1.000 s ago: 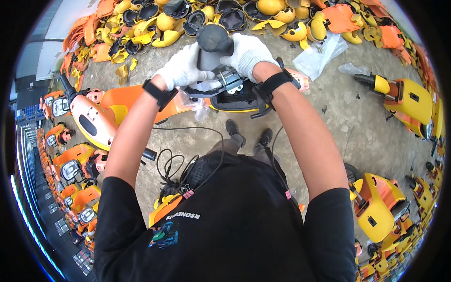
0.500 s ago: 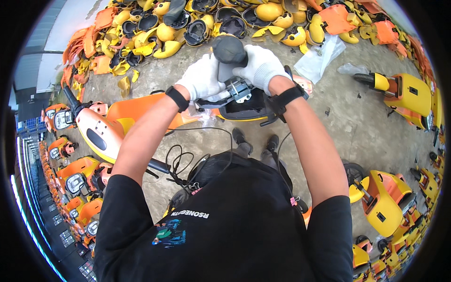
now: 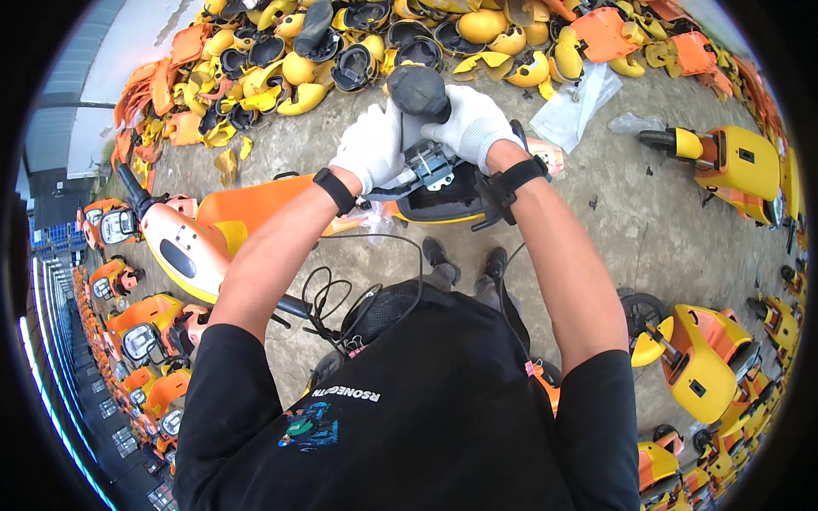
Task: The person attaches components onto a scooter framework. The person fastens screws and structural plates to a seat support frame using an electric impact driver and gathers necessary hardware elements from a packaging box.
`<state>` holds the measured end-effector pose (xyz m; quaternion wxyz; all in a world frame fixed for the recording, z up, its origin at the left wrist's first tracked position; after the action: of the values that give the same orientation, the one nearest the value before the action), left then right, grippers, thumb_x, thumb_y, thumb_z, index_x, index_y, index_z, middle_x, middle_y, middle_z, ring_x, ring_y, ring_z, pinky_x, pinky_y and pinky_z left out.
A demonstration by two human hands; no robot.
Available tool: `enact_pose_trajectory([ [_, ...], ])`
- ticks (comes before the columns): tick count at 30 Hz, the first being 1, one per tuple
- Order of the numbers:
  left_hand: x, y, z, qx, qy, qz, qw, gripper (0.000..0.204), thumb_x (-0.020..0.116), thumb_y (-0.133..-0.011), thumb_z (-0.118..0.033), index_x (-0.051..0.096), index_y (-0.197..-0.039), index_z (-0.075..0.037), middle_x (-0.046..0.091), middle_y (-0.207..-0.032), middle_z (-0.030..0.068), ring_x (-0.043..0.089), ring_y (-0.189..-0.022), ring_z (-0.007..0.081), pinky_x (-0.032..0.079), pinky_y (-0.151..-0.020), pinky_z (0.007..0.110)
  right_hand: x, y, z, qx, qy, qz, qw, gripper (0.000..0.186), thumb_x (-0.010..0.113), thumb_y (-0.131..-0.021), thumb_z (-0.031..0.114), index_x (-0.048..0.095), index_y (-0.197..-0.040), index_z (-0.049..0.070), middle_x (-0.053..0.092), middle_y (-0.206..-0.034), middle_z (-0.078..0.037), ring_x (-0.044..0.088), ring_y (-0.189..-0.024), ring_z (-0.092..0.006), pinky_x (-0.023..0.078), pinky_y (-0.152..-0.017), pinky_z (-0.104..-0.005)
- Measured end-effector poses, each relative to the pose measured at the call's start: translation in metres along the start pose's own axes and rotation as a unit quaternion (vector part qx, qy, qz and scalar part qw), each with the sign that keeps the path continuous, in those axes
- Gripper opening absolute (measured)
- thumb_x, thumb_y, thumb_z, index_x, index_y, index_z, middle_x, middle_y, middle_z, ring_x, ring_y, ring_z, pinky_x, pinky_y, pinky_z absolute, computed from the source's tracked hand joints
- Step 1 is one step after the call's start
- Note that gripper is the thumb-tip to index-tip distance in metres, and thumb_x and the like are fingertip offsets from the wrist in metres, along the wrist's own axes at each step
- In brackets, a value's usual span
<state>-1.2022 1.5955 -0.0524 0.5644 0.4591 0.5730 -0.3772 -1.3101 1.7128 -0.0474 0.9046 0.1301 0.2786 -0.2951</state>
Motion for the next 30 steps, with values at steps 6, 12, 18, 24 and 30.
enact_pose_trajectory([
  [6,0.001,0.002,0.000,-0.011,0.020,-0.011,1.000,0.055,0.066,-0.071,-0.013,0.042,-0.119,0.002,0.056,-0.099,0.0275,0.061,-0.087,0.0428,0.052,-0.076,0.048,0.002,0.003,-0.006,-0.036,0.011,-0.040,0.998,0.041,0.076,-0.070,0.023,0.064,-0.105,0.003,0.068,-0.093,-0.017,0.067,-0.082,-0.0307,0.052,-0.077,-0.0369],
  [12,-0.004,-0.006,0.000,-0.006,0.003,-0.003,1.000,0.051,0.067,-0.069,-0.013,0.045,-0.113,0.001,0.056,-0.098,0.0271,0.061,-0.088,0.0423,0.052,-0.076,0.048,-0.014,0.021,-0.012,-0.043,-0.025,-0.096,0.994,0.042,0.074,-0.072,0.028,0.065,-0.104,0.003,0.068,-0.095,-0.018,0.066,-0.089,-0.0329,0.051,-0.079,-0.0374],
  [18,0.005,-0.010,0.014,0.014,0.002,-0.070,0.997,0.052,0.068,-0.067,-0.013,0.045,-0.110,0.003,0.057,-0.099,0.0275,0.060,-0.092,0.0424,0.051,-0.081,0.047,-0.059,0.081,-0.022,0.004,-0.063,-0.146,0.987,0.038,0.075,-0.077,0.024,0.065,-0.105,0.001,0.070,-0.092,-0.013,0.067,-0.082,-0.0214,0.051,-0.079,-0.0327],
  [24,0.001,-0.009,0.009,-0.021,0.057,0.004,0.998,0.053,0.066,-0.070,-0.017,0.047,-0.115,0.004,0.059,-0.101,0.0269,0.062,-0.091,0.0414,0.052,-0.080,0.047,-0.097,0.175,-0.034,0.135,-0.146,-0.139,0.970,0.038,0.074,-0.079,0.012,0.061,-0.112,0.001,0.067,-0.091,-0.003,0.062,-0.075,-0.0105,0.051,-0.068,-0.0264],
  [30,-0.004,-0.010,0.034,-0.033,0.061,-0.013,0.998,0.049,0.060,-0.074,-0.014,0.044,-0.115,0.006,0.060,-0.101,0.0318,0.063,-0.092,0.0446,0.051,-0.081,0.048,-0.087,0.250,-0.061,0.266,-0.200,-0.120,0.935,0.034,0.073,-0.078,0.005,0.059,-0.109,0.002,0.062,-0.084,-0.001,0.058,-0.063,-0.0087,0.049,-0.056,-0.0246],
])
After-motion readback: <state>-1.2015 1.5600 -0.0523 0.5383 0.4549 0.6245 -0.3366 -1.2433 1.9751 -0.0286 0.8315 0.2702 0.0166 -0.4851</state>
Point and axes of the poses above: each hand's wrist, its own y-axis away from the middle knuckle, its own x-axis out of the palm, z = x × y, the point moved 4 cm from there along -y, towards the middle knuckle
